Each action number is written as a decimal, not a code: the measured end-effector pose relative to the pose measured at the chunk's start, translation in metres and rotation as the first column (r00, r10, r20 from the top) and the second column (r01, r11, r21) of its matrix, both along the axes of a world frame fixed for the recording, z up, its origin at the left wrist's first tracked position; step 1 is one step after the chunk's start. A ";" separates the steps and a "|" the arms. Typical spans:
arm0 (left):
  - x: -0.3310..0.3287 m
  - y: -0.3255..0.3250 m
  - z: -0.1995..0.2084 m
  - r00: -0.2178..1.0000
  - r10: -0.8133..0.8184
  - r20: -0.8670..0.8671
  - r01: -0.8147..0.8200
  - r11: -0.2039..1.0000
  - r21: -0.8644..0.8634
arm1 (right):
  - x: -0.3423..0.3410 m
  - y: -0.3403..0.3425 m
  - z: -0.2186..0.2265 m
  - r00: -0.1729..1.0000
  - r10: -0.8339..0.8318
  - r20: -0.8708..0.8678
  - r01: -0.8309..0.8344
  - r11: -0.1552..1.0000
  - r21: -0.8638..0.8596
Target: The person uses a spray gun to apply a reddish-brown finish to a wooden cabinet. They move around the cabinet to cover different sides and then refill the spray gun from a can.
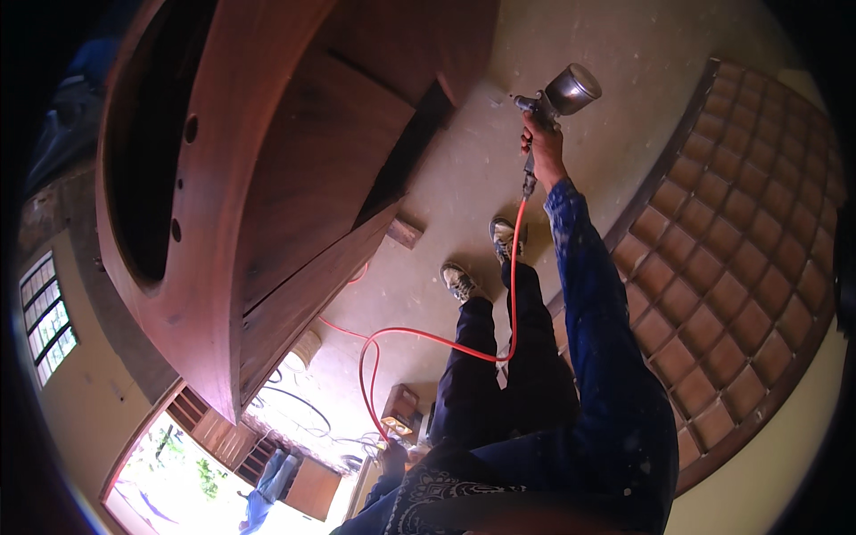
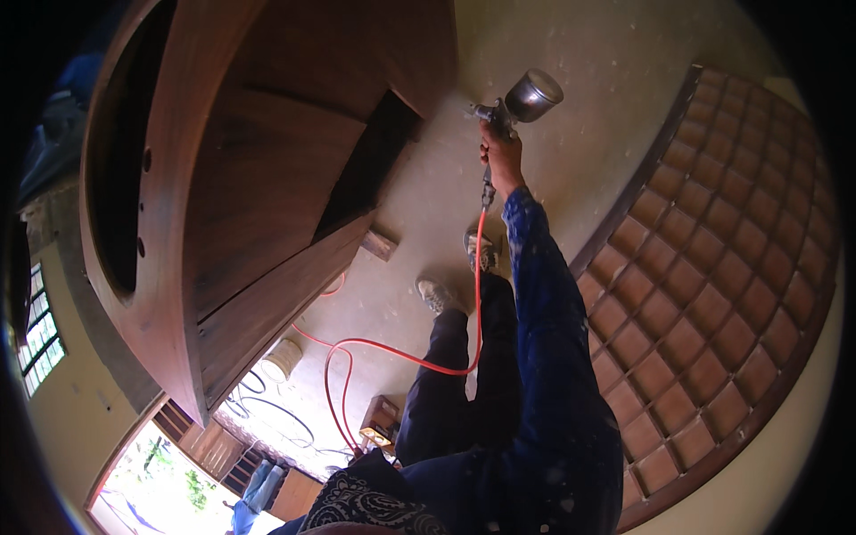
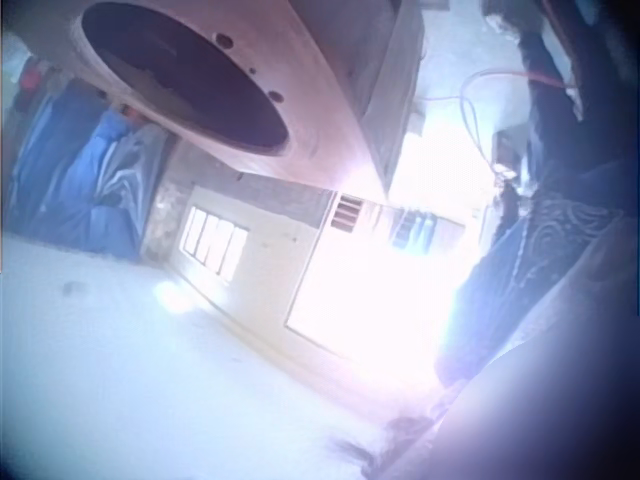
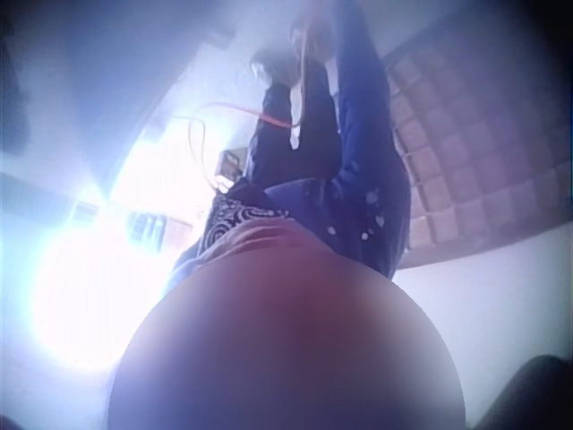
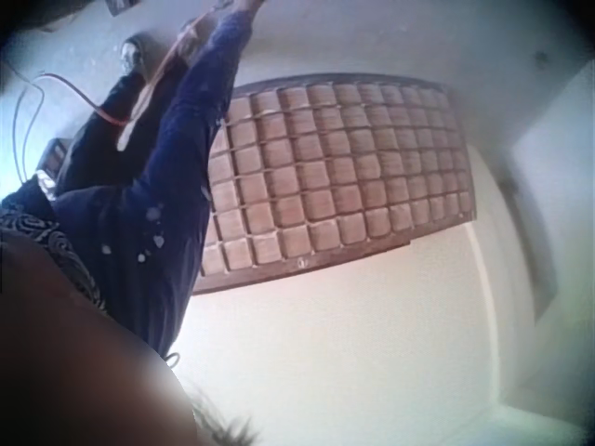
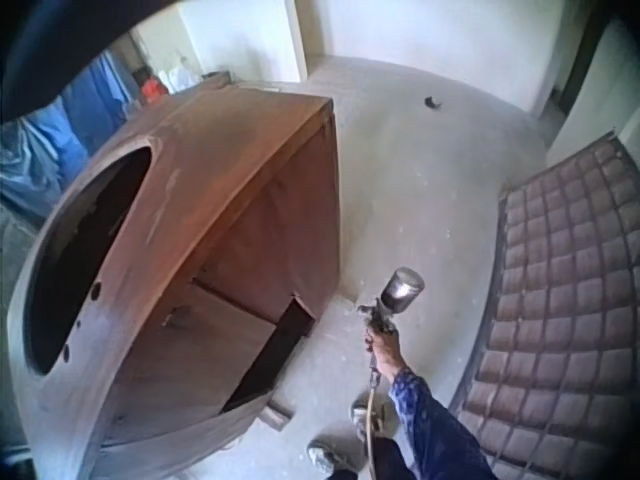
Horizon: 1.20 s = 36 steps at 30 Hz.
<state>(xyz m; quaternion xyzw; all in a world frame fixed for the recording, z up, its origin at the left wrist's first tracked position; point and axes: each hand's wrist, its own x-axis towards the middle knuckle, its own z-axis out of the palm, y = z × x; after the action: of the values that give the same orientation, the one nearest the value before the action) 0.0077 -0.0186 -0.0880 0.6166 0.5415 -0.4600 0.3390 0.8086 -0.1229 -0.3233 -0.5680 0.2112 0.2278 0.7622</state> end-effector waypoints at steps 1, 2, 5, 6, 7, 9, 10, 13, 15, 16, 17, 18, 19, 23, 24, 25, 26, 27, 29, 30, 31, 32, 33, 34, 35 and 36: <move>-0.001 0.002 0.000 1.000 -0.005 0.006 0.005 1.000 0.002 | -0.002 -0.001 0.022 0.998 0.019 0.066 -0.021 0.999 0.028; -0.001 0.005 -0.002 1.000 -0.011 0.018 0.011 1.000 0.005 | -0.006 -0.003 0.047 0.993 0.028 0.110 -0.031 0.999 0.030; 0.004 0.009 -0.011 0.998 -0.034 0.054 0.033 0.999 0.016 | -0.019 -0.014 0.135 0.959 0.063 0.278 -0.077 0.996 0.040; 0.009 0.011 -0.018 0.996 -0.045 0.071 0.044 0.999 0.020 | -0.023 -0.020 0.165 0.931 0.077 0.357 -0.105 0.993 0.059; 0.015 0.014 -0.025 0.995 -0.057 0.087 0.055 0.998 0.026 | -0.028 -0.025 0.193 0.923 0.095 0.372 -0.121 0.992 0.046; 0.032 0.017 -0.045 0.989 -0.077 0.122 0.074 0.997 0.033 | -0.038 -0.036 0.244 0.887 0.135 0.441 -0.175 0.983 0.051; 0.041 0.020 -0.056 0.987 -0.081 0.138 0.077 0.996 0.038 | -0.046 -0.042 0.267 0.879 0.124 0.460 -0.171 0.983 0.060; 0.061 0.023 -0.072 0.983 -0.063 0.170 0.057 0.998 0.037 | -0.062 -0.053 0.313 0.816 0.102 0.569 -0.248 0.951 0.186; 0.066 0.021 -0.073 0.983 -0.029 0.182 0.024 0.999 0.026 | -0.062 -0.061 0.325 0.717 0.057 0.695 -0.419 0.832 0.364; 0.067 0.020 -0.072 0.983 -0.016 0.182 0.012 1.000 0.022 | -0.065 -0.064 0.326 0.740 0.058 0.670 -0.404 0.834 0.375; 0.065 0.018 -0.068 0.984 -0.004 0.176 0.001 1.000 0.017 | -0.066 -0.066 0.322 0.766 0.054 0.641 -0.382 0.839 0.387; 0.062 0.017 -0.065 0.986 0.011 0.168 -0.013 1.000 0.010 | -0.067 -0.068 0.316 0.784 0.041 0.619 -0.366 0.837 0.408; 0.058 0.015 -0.060 0.987 0.020 0.157 -0.022 1.000 0.005 | -0.067 -0.068 0.304 0.807 0.045 0.589 -0.323 0.868 0.376; 0.038 0.008 -0.040 0.991 0.082 0.107 -0.081 0.997 -0.012 | -0.063 -0.055 0.228 0.946 0.031 0.322 -0.134 0.944 0.303; 0.032 0.006 -0.035 0.991 0.098 0.091 -0.097 0.995 -0.014 | -0.062 -0.051 0.203 0.968 0.007 0.249 -0.082 0.954 0.290; 0.027 0.005 -0.030 0.990 0.116 0.077 -0.115 0.993 -0.016 | -0.058 -0.046 0.178 0.974 0.006 0.226 -0.062 0.968 0.244; 0.023 0.002 -0.024 0.990 0.130 0.062 -0.129 0.991 -0.017 | -0.055 -0.041 0.152 0.975 0.002 0.222 -0.043 0.982 0.184; 0.019 0.001 -0.020 0.988 0.145 0.049 -0.144 0.989 -0.017 | -0.052 -0.037 0.126 0.981 0.020 0.191 -0.047 0.990 0.136; 0.012 -0.003 -0.011 0.985 0.169 0.024 -0.169 0.986 -0.017 | -0.049 -0.027 0.077 0.992 0.036 0.123 -0.042 0.998 0.048; 0.010 -0.004 -0.008 0.984 0.179 0.014 -0.179 0.984 -0.018 | -0.048 -0.022 0.054 0.997 0.032 0.075 -0.032 0.999 0.007; 0.008 -0.005 -0.005 0.982 0.189 0.004 -0.189 0.982 -0.019 | -0.048 -0.016 0.033 1.000 0.014 0.003 -0.014 0.998 -0.063; 0.006 -0.007 -0.003 0.980 0.198 -0.004 -0.198 0.980 -0.018 | -0.048 -0.011 0.014 1.000 0.016 -0.004 -0.016 0.998 -0.056; 0.004 -0.007 -0.001 0.979 0.204 -0.008 -0.204 0.979 -0.017 | -0.049 -0.006 -0.002 0.999 0.007 -0.034 -0.009 0.997 -0.077; 0.003 -0.008 0.001 0.977 0.211 -0.010 -0.211 0.977 -0.017 | -0.050 -0.001 -0.014 0.995 -0.016 -0.097 0.003 0.992 -0.129; 0.002 -0.008 0.001 0.976 0.216 -0.017 -0.216 0.976 -0.013 | -0.051 0.003 -0.023 0.996 -0.005 -0.094 -0.009 0.989 -0.146; 0.001 -0.010 0.002 0.974 0.224 -0.017 -0.225 0.974 -0.005 | -0.051 0.007 -0.028 0.997 0.034 -0.064 -0.041 0.993 -0.112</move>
<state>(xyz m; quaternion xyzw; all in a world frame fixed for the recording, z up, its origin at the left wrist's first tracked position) 0.0085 -0.0282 -0.0863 0.5466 0.6090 -0.4255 0.3863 0.7579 -0.1163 -0.3514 -0.6069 0.2364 0.2472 0.7174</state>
